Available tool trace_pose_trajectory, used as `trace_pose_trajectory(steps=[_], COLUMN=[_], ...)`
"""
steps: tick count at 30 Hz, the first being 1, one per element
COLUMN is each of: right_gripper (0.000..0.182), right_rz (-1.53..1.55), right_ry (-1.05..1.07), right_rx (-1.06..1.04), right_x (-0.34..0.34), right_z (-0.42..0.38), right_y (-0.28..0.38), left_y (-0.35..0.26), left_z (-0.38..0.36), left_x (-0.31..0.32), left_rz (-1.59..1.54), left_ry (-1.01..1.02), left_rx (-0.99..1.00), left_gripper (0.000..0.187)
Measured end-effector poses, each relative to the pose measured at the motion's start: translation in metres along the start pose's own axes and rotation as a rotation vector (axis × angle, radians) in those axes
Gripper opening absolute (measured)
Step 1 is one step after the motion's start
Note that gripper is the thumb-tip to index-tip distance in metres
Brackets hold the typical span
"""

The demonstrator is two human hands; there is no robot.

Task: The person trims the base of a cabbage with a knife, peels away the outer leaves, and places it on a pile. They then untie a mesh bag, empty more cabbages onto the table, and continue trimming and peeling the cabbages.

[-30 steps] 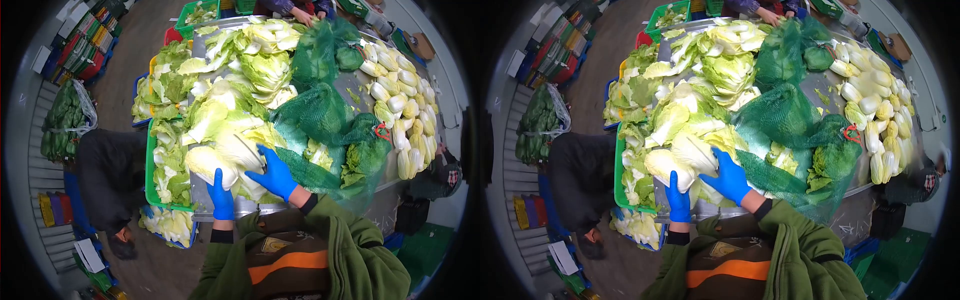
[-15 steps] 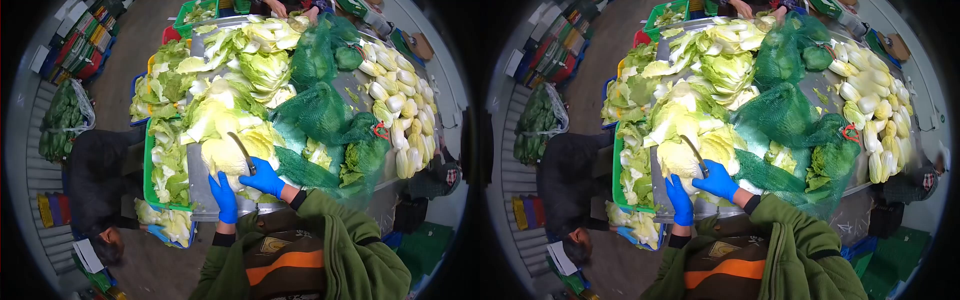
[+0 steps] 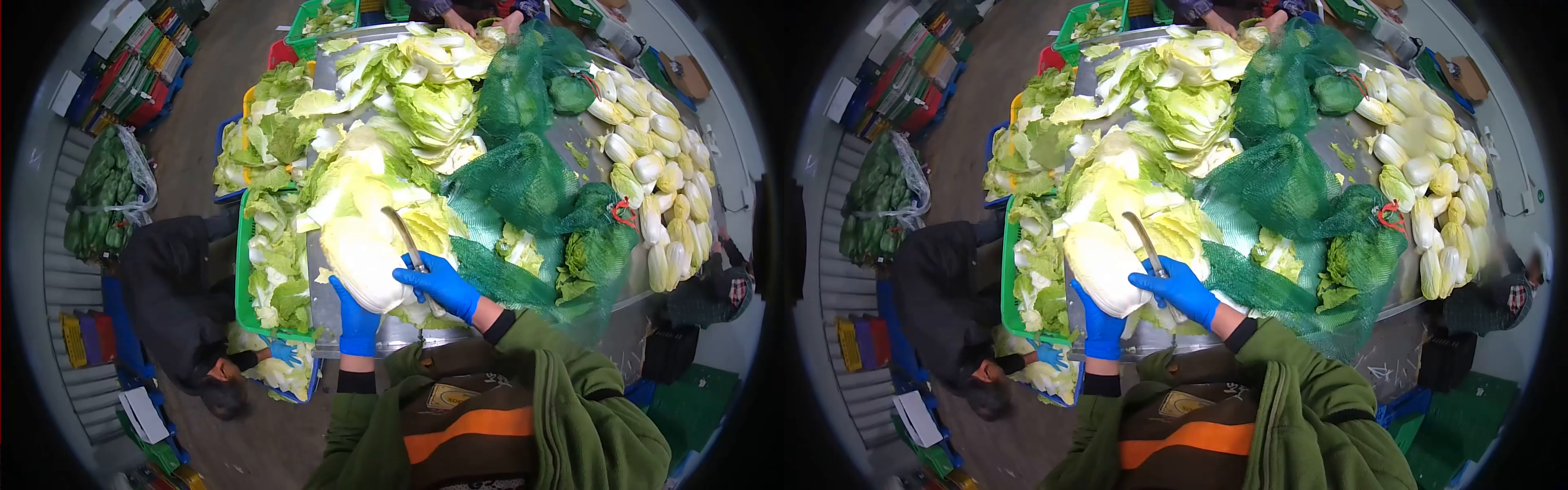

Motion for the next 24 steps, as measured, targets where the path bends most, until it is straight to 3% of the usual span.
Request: trace_pose_trajectory(steps=[2, 4, 8, 14, 19, 21, 23, 24], right_gripper=[0.043, 0.043, 0.045, 0.041, 0.043, 0.046, 0.051, 0.056], right_rz=[0.039, -0.023, -0.047, -0.108, -0.298, -0.154, -0.069, 0.016], right_ry=[-0.092, -0.104, -0.079, -0.063, -0.072, 0.020, -0.005, -0.028], right_rx=[-0.066, -0.102, -0.155, -0.131, -0.179, 0.035, 0.006, -0.024], right_x=[-0.002, 0.000, 0.002, 0.003, 0.001, -0.003, -0.002, -0.002], right_z=[0.005, 0.010, 0.015, 0.014, 0.016, 0.013, 0.011, 0.011], right_y=[-0.007, -0.016, -0.042, -0.034, -0.029, -0.021, -0.016, -0.015], left_y=[-0.002, -0.002, 0.002, 0.008, 0.010, 0.009, 0.002, 0.000], left_z=[0.002, -0.002, -0.007, -0.005, -0.010, -0.007, -0.001, -0.002], left_x=[-0.002, 0.000, -0.004, -0.012, 0.001, -0.002, -0.004, 0.009], left_rz=[0.025, 0.356, 0.502, 0.204, 0.151, 0.162, 0.690, 0.688], left_ry=[0.001, -0.020, -0.043, -0.048, -0.077, -0.081, -0.251, -0.253], left_rx=[-0.073, 0.002, 0.007, -0.087, -0.067, -0.055, 0.065, 0.067], left_gripper=[0.066, 0.063, 0.060, 0.064, 0.064, 0.062, 0.057, 0.057])
Point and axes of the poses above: each hand's wrist, its own z-axis towards the middle knuckle, its own x-axis out of the palm, y = z × x, the point moved 2 cm from there along z, towards the middle knuckle, and after that the axes turned 9 degrees about y, right-handed, at the moved point
